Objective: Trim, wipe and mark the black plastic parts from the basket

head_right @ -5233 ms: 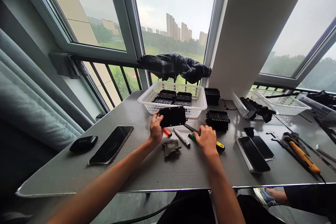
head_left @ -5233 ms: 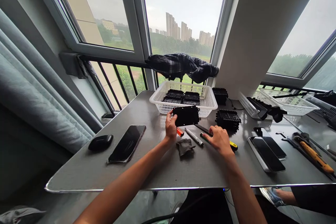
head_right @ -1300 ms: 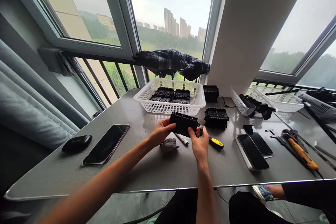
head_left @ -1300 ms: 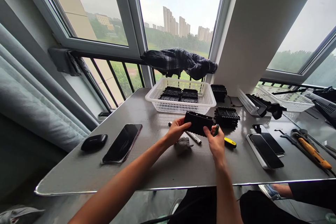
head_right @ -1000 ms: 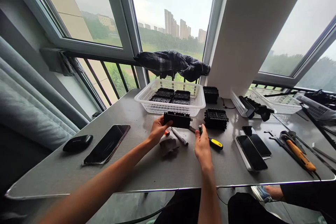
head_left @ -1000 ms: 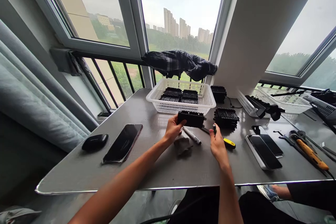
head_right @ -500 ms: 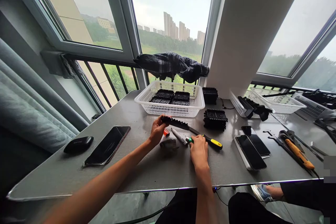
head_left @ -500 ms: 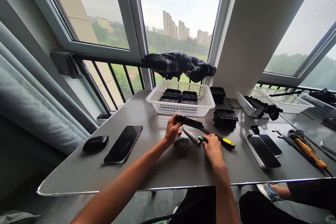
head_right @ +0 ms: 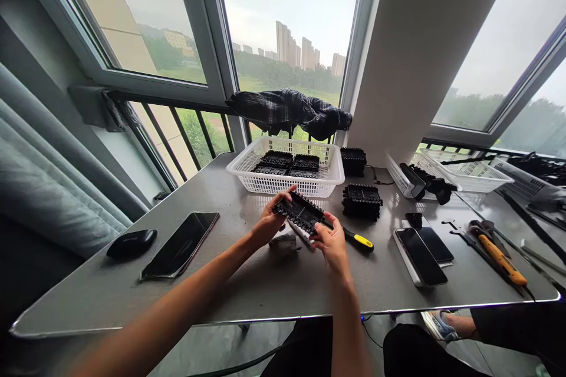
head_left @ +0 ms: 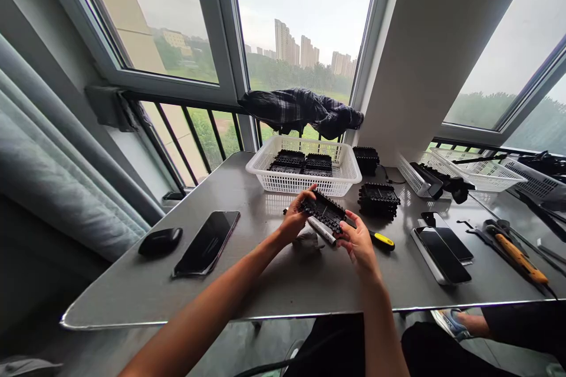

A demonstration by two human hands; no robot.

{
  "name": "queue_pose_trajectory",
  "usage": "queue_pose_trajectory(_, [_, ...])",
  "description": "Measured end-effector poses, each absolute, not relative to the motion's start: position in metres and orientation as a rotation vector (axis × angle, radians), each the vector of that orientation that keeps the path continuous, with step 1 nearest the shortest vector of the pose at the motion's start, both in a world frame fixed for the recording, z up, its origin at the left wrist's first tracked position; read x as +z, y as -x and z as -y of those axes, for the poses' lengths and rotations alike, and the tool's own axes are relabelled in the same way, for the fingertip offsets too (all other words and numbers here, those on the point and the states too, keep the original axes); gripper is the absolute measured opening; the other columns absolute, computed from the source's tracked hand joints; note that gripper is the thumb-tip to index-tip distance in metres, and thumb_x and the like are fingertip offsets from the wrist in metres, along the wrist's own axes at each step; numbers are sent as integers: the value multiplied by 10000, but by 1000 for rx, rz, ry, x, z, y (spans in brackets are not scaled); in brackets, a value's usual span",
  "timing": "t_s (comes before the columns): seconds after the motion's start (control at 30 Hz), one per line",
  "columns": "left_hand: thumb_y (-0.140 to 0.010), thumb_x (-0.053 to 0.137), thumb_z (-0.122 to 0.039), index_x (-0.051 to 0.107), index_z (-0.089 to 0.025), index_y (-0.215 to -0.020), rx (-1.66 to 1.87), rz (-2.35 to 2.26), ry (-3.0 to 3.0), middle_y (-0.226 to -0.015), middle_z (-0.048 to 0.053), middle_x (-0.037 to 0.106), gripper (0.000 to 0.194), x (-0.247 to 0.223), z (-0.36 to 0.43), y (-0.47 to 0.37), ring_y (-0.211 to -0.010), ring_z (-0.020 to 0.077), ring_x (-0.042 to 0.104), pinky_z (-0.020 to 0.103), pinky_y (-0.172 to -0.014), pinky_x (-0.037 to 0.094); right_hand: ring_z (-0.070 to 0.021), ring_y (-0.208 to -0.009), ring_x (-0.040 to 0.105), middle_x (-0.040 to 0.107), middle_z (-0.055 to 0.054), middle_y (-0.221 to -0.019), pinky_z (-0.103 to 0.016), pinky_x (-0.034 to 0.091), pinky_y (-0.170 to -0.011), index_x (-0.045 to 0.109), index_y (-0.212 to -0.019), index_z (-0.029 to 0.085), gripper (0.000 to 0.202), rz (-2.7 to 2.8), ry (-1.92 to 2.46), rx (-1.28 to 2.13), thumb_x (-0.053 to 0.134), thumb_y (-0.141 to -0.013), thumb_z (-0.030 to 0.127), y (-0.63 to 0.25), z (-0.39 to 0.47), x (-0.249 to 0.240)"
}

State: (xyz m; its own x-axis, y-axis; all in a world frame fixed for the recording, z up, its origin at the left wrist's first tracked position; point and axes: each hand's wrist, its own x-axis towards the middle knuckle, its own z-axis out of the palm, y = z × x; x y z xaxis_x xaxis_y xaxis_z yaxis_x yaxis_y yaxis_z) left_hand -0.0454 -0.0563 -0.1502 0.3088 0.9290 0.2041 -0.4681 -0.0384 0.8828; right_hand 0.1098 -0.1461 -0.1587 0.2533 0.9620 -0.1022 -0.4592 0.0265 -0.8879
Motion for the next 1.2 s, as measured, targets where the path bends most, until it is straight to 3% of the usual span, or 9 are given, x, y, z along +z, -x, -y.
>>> queue_pose_trajectory(0.13, [-629,654,-140,497,-299,-1298,1153,-389,-891,-1296,25,593,705,-149,61,45,-1039,195,594,357,-939,440,-116,-566,643,657,8,-808,-200,509,-467,475,-1160,214,637,566,952,1219,822,-645,355,-107,147,-155])
queue_pose_trajectory(0.23, [-682,630,-187,443,-311,-1362,1084,-285,-801,-1192,10,647,716,-147,65,46,-1029,191,613,379,-968,433,-129,-593,666,656,13,-798,-214,540,-502,455,-1148,221,639,557,949,1200,824,-650,374,-101,147,-154])
queue_pose_trajectory(0.33, [-780,659,-363,457,-293,-1354,1060,-282,-776,-1141,35,678,613,-145,68,44,-1042,218,625,387,-954,442,-160,-616,685,676,-6,-824,-245,553,-497,418,-1152,228,675,608,960,1200,824,-643,409,-94,147,-154])
queue_pose_trajectory(0.43, [-795,657,-501,458,-285,-1351,1048,-319,-802,-1171,64,677,629,-144,71,41,-1070,252,627,399,-934,457,-184,-656,692,688,-23,-859,-282,570,-505,409,-1151,233,680,683,996,1190,818,-644,427,-90,147,-155])
queue_pose_trajectory(0.6, [-757,715,-315,501,-254,-1332,1067,-331,-851,-1222,72,654,617,-141,70,42,-1082,247,623,365,-913,491,-185,-740,671,673,-18,-822,-270,571,-525,454,-1168,222,659,718,1040,1079,811,-644,399,-96,148,-154])
queue_pose_trajectory(0.73, [-711,739,-195,501,-297,-1338,1060,-368,-880,-1312,53,590,678,-142,68,45,-1057,229,623,330,-827,548,-163,-697,658,656,5,-796,-282,581,-563,489,-1168,218,601,786,1099,927,785,-674,390,-106,148,-149])
queue_pose_trajectory(0.83, [-717,753,-216,512,-298,-1322,1074,-451,-910,-1269,60,610,656,-146,64,45,-939,204,656,302,-719,578,-162,-666,663,652,20,-764,-304,590,-588,509,-1143,209,575,857,1146,853,787,-672,389,-112,149,-146])
queue_pose_trajectory(1.0, [-688,800,-302,575,-196,-1192,1148,-587,-929,-951,52,708,562,-154,55,43,-716,155,672,258,-600,572,-192,-730,684,687,-23,-809,-295,577,-569,549,-1082,190,534,845,1181,814,771,-682,468,-122,149,-146])
queue_pose_trajectory(1.2, [-638,832,-396,654,-151,-1005,1221,-641,-951,-779,33,722,475,-156,47,45,-590,141,661,228,-534,532,-154,-573,627,623,-2,-611,-231,490,-449,612,-740,161,417,932,1200,875,761,-662,542,-119,150,-148])
